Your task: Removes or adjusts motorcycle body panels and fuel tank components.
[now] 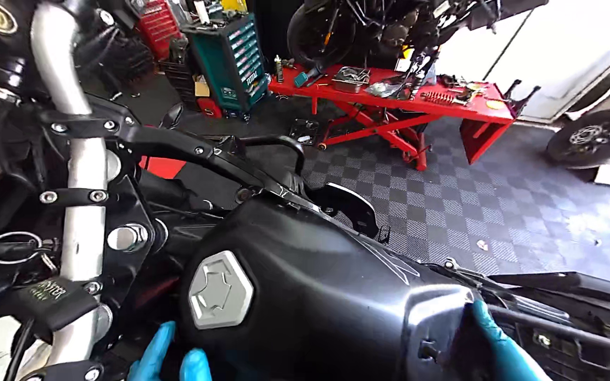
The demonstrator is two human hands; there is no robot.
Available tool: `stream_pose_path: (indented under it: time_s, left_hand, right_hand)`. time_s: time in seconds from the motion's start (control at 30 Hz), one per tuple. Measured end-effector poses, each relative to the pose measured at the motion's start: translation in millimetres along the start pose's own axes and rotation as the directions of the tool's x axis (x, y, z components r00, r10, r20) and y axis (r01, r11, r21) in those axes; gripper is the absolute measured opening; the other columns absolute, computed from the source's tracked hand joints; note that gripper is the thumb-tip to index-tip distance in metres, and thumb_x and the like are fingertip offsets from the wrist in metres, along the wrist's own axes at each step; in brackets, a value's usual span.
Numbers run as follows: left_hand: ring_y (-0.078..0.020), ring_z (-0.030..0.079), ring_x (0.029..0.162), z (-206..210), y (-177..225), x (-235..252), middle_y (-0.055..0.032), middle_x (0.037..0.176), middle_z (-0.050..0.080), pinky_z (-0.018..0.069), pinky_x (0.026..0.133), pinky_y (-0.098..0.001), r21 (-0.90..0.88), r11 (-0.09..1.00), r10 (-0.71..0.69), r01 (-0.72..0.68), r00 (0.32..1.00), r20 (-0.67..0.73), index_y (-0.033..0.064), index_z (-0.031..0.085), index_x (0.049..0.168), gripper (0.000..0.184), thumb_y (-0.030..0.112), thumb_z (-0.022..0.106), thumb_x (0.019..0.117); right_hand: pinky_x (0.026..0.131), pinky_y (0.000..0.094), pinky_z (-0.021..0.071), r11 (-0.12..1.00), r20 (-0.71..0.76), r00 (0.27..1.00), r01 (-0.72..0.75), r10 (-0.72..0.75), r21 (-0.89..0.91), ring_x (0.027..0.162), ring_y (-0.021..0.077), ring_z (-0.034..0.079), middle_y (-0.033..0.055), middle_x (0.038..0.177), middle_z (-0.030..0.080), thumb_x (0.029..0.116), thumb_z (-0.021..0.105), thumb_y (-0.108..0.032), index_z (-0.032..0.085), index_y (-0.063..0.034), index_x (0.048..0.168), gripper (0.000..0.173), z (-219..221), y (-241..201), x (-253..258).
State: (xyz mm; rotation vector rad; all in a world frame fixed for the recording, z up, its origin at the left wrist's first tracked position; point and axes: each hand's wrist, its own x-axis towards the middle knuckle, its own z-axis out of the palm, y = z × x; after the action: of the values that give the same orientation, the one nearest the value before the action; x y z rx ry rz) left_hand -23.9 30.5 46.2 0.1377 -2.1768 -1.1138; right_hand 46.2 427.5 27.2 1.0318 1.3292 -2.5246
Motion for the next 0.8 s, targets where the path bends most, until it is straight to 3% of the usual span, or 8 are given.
stream_pose_path:
  time_s: [0.07, 0.13, 0.2, 0.27, 0.43, 0.67, 0.8]
  left_hand:
    - [-0.0254, 0.06, 0.127, 4, 17, 12, -0.0274, 0.131, 0.063, 0.0466, 0.111, -0.0372, 0.09, 0.99, -0.115, 0.111, 0.993, 0.039, -0.0123, 0.058, 0.132, 0.054, 0.034, 0.054, 0.1042]
    - [-0.0209, 0.065, 0.12, 6, 34, 28, -0.0196, 0.126, 0.068, 0.0513, 0.106, -0.0396, 0.2, 0.959, -0.219, 0.199, 0.972, 0.081, -0.0031, 0.062, 0.133, 0.055, 0.043, 0.052, 0.1047]
    - [-0.0281, 0.067, 0.117, 6, 43, 50, -0.0157, 0.124, 0.071, 0.0506, 0.101, -0.0562, 0.338, 0.904, -0.322, 0.263, 0.938, 0.129, 0.0079, 0.065, 0.134, 0.061, 0.057, 0.046, 0.1035]
    - [-0.0332, 0.067, 0.113, 9, 40, 71, -0.0145, 0.119, 0.072, 0.0477, 0.096, -0.0661, 0.407, 0.861, -0.398, 0.304, 0.902, 0.169, 0.0139, 0.069, 0.13, 0.069, 0.069, 0.039, 0.1007]
    - [-0.0263, 0.059, 0.128, 15, 31, 83, -0.0116, 0.132, 0.067, 0.0425, 0.109, -0.059, 0.301, 0.873, -0.454, 0.384, 0.865, 0.212, 0.0143, 0.067, 0.133, 0.07, 0.069, 0.038, 0.1006]
    - [-0.0246, 0.057, 0.132, 27, 40, 80, -0.0133, 0.134, 0.066, 0.0401, 0.112, -0.0565, 0.211, 0.859, -0.5, 0.466, 0.853, 0.151, 0.0097, 0.066, 0.133, 0.078, 0.071, 0.029, 0.1014]
    - [-0.0205, 0.064, 0.118, 32, 45, 85, -0.0115, 0.122, 0.07, 0.0478, 0.103, -0.0519, 0.13, 0.855, -0.516, 0.502, 0.85, 0.107, 0.01, 0.068, 0.128, 0.072, 0.068, 0.036, 0.1015]
  right_hand:
    - [0.091, 0.0485, 0.0593, 1.0, -0.022, 1.0, -0.009, 0.009, -0.007, 0.106, 0.0224, 0.071, 0.0114, 0.114, 0.073, 0.105, 0.021, -0.064, 0.06, -0.0151, 0.132, 0.068, -2, 0, 1]
    - [0.091, 0.0486, 0.0592, 1.0, -0.015, 1.0, 0.005, -0.005, 0.002, 0.107, 0.0219, 0.071, 0.0107, 0.115, 0.073, 0.1054, 0.021, -0.063, 0.059, -0.0155, 0.133, 0.067, -4, 0, 3]
    - [0.091, 0.0472, 0.0596, 1.0, 0.014, 1.0, 0.008, -0.009, 0.025, 0.105, 0.0199, 0.071, 0.0088, 0.113, 0.073, 0.1056, 0.02, -0.063, 0.06, -0.0166, 0.131, 0.066, -3, 0, 5]
    - [0.092, 0.0465, 0.0595, 0.999, 0.039, 0.999, 0.022, -0.023, 0.042, 0.106, 0.0186, 0.071, 0.0075, 0.112, 0.073, 0.1062, 0.02, -0.061, 0.059, -0.0166, 0.131, 0.064, -5, 0, 3]
    - [0.095, 0.0439, 0.0583, 0.998, 0.071, 0.996, 0.048, -0.052, 0.047, 0.109, 0.016, 0.069, 0.0057, 0.115, 0.072, 0.107, 0.021, -0.06, 0.056, -0.0167, 0.134, 0.061, -7, -1, 6]
    - [0.098, 0.0457, 0.0561, 0.999, -0.014, 1.0, 0.022, -0.022, -0.048, 0.115, 0.0173, 0.067, 0.0068, 0.125, 0.069, 0.1068, 0.025, -0.06, 0.053, -0.0165, 0.142, 0.062, -12, -1, 9]
    - [0.101, 0.0478, 0.0544, 0.994, -0.067, 0.998, -0.014, 0.007, -0.111, 0.119, 0.0186, 0.065, 0.0075, 0.129, 0.067, 0.1059, 0.028, -0.062, 0.052, -0.0174, 0.145, 0.063, -10, 0, 14]
